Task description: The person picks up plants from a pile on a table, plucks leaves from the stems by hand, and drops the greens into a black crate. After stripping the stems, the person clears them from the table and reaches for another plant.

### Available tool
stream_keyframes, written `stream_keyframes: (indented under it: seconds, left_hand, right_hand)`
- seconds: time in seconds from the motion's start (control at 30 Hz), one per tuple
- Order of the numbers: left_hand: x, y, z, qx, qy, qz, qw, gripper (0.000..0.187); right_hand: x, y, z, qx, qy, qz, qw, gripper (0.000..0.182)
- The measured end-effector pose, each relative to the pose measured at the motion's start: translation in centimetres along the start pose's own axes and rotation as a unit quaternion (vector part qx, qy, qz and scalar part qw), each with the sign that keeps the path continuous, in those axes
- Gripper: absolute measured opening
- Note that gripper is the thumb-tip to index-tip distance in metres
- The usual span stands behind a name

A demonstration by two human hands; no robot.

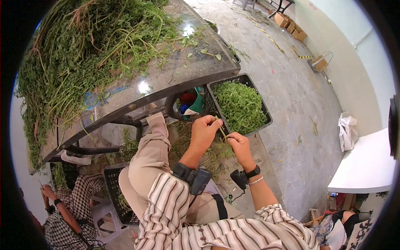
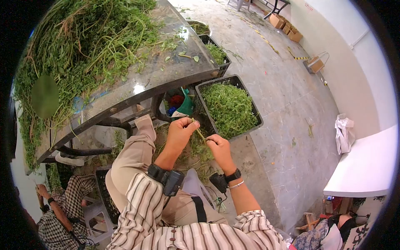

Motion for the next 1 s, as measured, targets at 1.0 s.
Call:
stream_keyframes:
  seconds: [1.0]
  left_hand:
    - [1.1, -0.5, 0.1, -0.016, -0.017, 0.026, 0.999, 0.021]
  right_hand:
    - [2.7, -0.1, 0.4, -0.077, -0.158, -0.204, 0.963, 0.02]
Point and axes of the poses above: each hand's wrist, its own z-axis away from the middle knuckle, its own y-axis out of the back of the hand, x = y × z, the point moved 10 cm from there along -z, towards the middle knuckle, and after that the axes turned 5 degrees about y, right-handed, at the moved point
